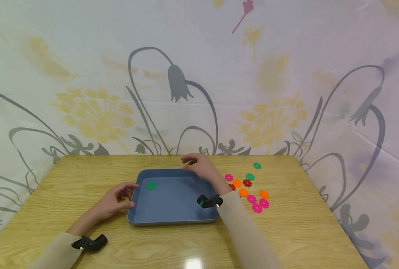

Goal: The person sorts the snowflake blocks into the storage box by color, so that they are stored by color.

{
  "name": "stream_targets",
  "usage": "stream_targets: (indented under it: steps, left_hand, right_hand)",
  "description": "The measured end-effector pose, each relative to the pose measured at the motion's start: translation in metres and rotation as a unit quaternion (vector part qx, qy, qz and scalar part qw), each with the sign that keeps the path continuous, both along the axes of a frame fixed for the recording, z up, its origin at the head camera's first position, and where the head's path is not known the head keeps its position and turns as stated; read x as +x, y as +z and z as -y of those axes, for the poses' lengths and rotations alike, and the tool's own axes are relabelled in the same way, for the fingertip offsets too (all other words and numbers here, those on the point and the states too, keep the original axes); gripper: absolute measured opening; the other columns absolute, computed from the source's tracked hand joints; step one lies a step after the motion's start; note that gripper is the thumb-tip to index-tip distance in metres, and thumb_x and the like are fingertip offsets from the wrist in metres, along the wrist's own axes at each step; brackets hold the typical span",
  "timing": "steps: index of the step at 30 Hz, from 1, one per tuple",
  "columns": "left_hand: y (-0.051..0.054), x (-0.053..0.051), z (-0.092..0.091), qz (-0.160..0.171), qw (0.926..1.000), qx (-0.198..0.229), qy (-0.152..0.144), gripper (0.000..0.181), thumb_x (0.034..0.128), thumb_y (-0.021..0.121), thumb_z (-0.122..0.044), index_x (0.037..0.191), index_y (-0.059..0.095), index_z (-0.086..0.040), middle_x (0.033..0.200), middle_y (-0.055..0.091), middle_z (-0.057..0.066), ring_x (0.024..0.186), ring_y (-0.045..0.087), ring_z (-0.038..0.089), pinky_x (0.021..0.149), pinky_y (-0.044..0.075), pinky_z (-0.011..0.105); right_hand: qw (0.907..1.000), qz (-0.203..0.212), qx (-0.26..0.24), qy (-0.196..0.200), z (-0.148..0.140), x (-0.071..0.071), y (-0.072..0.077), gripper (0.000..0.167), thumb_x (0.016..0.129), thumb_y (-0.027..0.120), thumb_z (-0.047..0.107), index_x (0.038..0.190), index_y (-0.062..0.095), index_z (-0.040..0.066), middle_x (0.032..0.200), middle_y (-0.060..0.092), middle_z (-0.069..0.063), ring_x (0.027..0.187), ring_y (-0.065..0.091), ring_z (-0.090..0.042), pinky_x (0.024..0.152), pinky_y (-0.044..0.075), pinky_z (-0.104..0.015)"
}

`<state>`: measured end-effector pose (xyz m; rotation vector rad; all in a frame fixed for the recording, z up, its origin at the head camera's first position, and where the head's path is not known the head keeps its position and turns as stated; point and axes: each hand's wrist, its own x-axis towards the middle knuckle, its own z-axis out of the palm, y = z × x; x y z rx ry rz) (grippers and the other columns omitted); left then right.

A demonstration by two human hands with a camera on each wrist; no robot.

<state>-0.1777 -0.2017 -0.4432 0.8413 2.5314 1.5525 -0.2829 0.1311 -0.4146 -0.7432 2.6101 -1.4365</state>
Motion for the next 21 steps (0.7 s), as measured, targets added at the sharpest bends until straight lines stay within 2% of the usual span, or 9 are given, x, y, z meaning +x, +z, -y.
stream_targets:
  steps: [6,9,10,11,13,17,19,21]
  left_hand:
    - [0.001,0.001,0.0,0.004,1.0,-0.003,0.006,0.05,0.0816,0.071,-0.007,0.126,0.051,0.004,0.098,0.055,0.017,0.079,0.052,0.021,0.066,0.039,0.029]
    - [0.003,0.001,-0.001,0.006,0.9999,-0.005,0.007,0.049,0.0817,0.071,-0.007,0.126,0.051,0.004,0.098,0.055,0.018,0.079,0.052,0.023,0.066,0.039,0.029]
    - [0.002,0.001,-0.001,0.006,0.9999,-0.005,0.008,0.049,0.0817,0.071,-0.006,0.126,0.051,0.004,0.098,0.055,0.018,0.079,0.052,0.023,0.066,0.039,0.029]
    - [0.001,0.001,0.0,0.005,0.9999,-0.004,0.008,0.049,0.0816,0.071,-0.006,0.126,0.051,0.004,0.098,0.055,0.018,0.079,0.052,0.024,0.067,0.039,0.029]
    - [-0.006,-0.003,0.002,0.002,0.9999,-0.005,0.011,0.05,0.0813,0.071,-0.006,0.126,0.051,0.004,0.099,0.055,0.017,0.08,0.053,0.024,0.067,0.039,0.029]
    - [-0.024,-0.011,0.007,-0.004,0.9999,-0.002,0.012,0.051,0.0809,0.072,-0.006,0.127,0.052,-0.001,0.1,0.056,0.012,0.08,0.053,0.02,0.067,0.039,0.028]
    - [-0.029,-0.014,0.009,-0.003,0.9999,0.0,0.01,0.051,0.0811,0.072,-0.008,0.127,0.052,-0.004,0.1,0.055,0.009,0.081,0.053,0.018,0.068,0.039,0.028]
    - [-0.03,-0.014,0.01,0.0,1.0,0.005,0.007,0.05,0.0812,0.073,-0.01,0.127,0.053,-0.005,0.101,0.055,0.008,0.081,0.053,0.018,0.068,0.039,0.028]
  right_hand:
    - [0.9967,0.006,-0.011,-0.08,-0.058,0.0,-0.006,0.03,0.087,0.065,0.009,0.117,0.064,0.006,0.112,0.063,-0.012,0.101,0.057,-0.027,0.08,0.048,-0.041]
    - [0.992,0.009,-0.012,-0.125,-0.088,0.003,-0.012,0.03,0.088,0.064,0.009,0.118,0.063,0.002,0.113,0.062,-0.015,0.102,0.056,-0.029,0.078,0.048,-0.042]
    - [0.9909,0.01,-0.01,-0.134,-0.099,0.004,-0.014,0.03,0.089,0.064,0.01,0.118,0.063,0.002,0.114,0.062,-0.016,0.101,0.056,-0.028,0.077,0.049,-0.04]
    - [0.9894,0.018,-0.011,-0.144,-0.108,0.006,-0.016,0.03,0.089,0.063,0.01,0.118,0.062,0.002,0.114,0.061,-0.018,0.09,0.058,-0.031,0.07,0.05,-0.039]
    - [0.9867,0.018,-0.001,-0.162,-0.127,0.009,-0.021,0.03,0.09,0.062,0.01,0.119,0.062,0.001,0.114,0.06,-0.018,0.08,0.058,-0.031,0.063,0.049,-0.034]
    - [0.9787,0.021,0.025,-0.203,-0.158,0.017,-0.029,0.028,0.093,0.058,0.01,0.119,0.062,0.002,0.116,0.059,-0.019,0.08,0.057,-0.033,0.058,0.047,-0.029]
    - [0.9757,0.019,0.035,-0.216,-0.171,0.021,-0.032,0.027,0.093,0.058,0.01,0.118,0.062,0.001,0.116,0.059,-0.019,0.098,0.056,-0.031,0.071,0.047,-0.028]
    - [0.9745,0.022,0.039,-0.22,-0.183,0.024,-0.036,0.027,0.093,0.057,0.012,0.118,0.062,0.0,0.117,0.059,-0.019,0.101,0.055,-0.031,0.074,0.047,-0.028]
